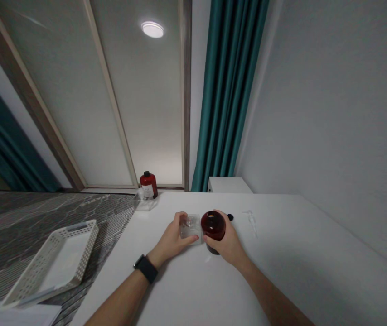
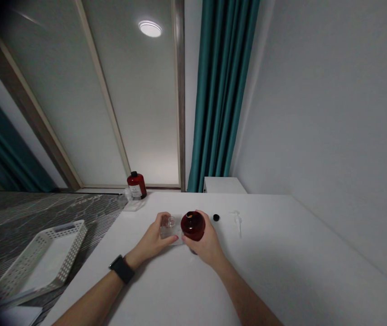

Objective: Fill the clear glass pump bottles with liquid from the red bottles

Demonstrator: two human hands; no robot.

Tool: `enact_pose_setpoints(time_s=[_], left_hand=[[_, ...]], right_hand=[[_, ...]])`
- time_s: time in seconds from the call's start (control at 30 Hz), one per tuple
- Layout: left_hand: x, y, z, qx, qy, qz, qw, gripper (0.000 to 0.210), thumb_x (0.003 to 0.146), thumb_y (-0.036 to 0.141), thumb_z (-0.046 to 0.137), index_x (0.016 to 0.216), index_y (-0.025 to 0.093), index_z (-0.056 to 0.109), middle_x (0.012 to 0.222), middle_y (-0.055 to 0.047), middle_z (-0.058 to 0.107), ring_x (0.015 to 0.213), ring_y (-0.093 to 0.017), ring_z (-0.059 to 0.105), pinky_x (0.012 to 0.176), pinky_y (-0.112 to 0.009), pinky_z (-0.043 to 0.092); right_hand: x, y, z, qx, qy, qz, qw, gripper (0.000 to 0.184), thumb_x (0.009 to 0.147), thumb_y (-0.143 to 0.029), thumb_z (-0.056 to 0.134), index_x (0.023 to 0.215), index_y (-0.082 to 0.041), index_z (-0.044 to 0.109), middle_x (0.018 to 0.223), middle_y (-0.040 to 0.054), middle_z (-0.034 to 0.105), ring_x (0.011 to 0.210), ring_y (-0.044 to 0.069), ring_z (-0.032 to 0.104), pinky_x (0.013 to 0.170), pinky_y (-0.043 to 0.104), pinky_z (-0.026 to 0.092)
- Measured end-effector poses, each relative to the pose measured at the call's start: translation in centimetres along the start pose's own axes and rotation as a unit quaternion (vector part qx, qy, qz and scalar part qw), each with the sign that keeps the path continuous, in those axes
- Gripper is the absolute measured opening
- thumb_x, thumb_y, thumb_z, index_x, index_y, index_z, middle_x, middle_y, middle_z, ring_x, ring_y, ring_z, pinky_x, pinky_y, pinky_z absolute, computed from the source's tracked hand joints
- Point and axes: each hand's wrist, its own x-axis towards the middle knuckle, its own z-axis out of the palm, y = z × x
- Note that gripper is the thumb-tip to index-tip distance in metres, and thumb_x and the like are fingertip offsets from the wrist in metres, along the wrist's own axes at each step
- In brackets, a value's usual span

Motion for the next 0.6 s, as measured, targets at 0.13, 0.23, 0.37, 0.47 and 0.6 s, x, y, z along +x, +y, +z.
enact_pose_setpoints(time_s=[0.13, 0.23, 0.37, 0.47, 0.6], left_hand=[[-0.1, -0.6, 0.0, 0.034, 0.008, 0.024, 0.999, 0.053, 0.073, 0.030, 0.079, 0.115, 0.019, 0.048, 0.109, -0.008, 0.061, 0.103, -0.027, 0.061, 0.092, -0.041, 0.049], [-0.1, -0.9, 0.0, 0.043, 0.013, 0.027, 0.999, 0.053, 0.073, 0.031, 0.079, 0.115, 0.019, 0.049, 0.110, -0.009, 0.061, 0.103, -0.027, 0.061, 0.093, -0.043, 0.049], [0.0, -0.8, -0.1, 0.052, 0.007, 0.032, 0.998, 0.059, 0.073, 0.033, 0.080, 0.120, 0.017, 0.049, 0.113, -0.011, 0.060, 0.106, -0.029, 0.060, 0.096, -0.046, 0.049], [0.0, -0.5, -0.4, 0.082, 0.005, 0.036, 0.996, 0.067, 0.070, 0.033, 0.082, 0.126, 0.017, 0.048, 0.116, -0.012, 0.058, 0.109, -0.031, 0.059, 0.099, -0.049, 0.048], [0.1, -0.3, -0.9, 0.115, 0.007, 0.043, 0.992, 0.069, 0.069, 0.035, 0.083, 0.127, 0.017, 0.050, 0.114, -0.011, 0.058, 0.109, -0.032, 0.058, 0.099, -0.050, 0.048]], right_hand=[[0.1, 0.3, -0.4, -0.034, 0.008, 0.002, 0.999, 0.079, 0.065, -0.026, 0.081, 0.135, -0.022, 0.046, 0.133, 0.0125, 0.060, 0.124, 0.031, 0.058, 0.108, 0.048, 0.045], [0.2, 0.6, -0.9, -0.061, 0.020, -0.003, 0.998, 0.082, 0.066, -0.028, 0.081, 0.139, -0.024, 0.044, 0.138, 0.0117, 0.058, 0.128, 0.031, 0.056, 0.110, 0.049, 0.044], [0.4, 0.8, -1.6, -0.094, 0.010, -0.008, 0.995, 0.084, 0.067, -0.030, 0.081, 0.142, -0.025, 0.043, 0.140, 0.0112, 0.057, 0.128, 0.031, 0.056, 0.111, 0.050, 0.043], [0.5, 0.7, -2.0, -0.134, 0.003, -0.016, 0.991, 0.086, 0.068, -0.031, 0.080, 0.144, -0.025, 0.041, 0.136, 0.0107, 0.059, 0.125, 0.032, 0.057, 0.108, 0.050, 0.045], [0.6, 0.1, -2.4, -0.195, -0.006, -0.050, 0.980, 0.086, 0.069, -0.031, 0.080, 0.146, -0.027, 0.041, 0.127, 0.0107, 0.061, 0.120, 0.034, 0.058, 0.105, 0.053, 0.047]])
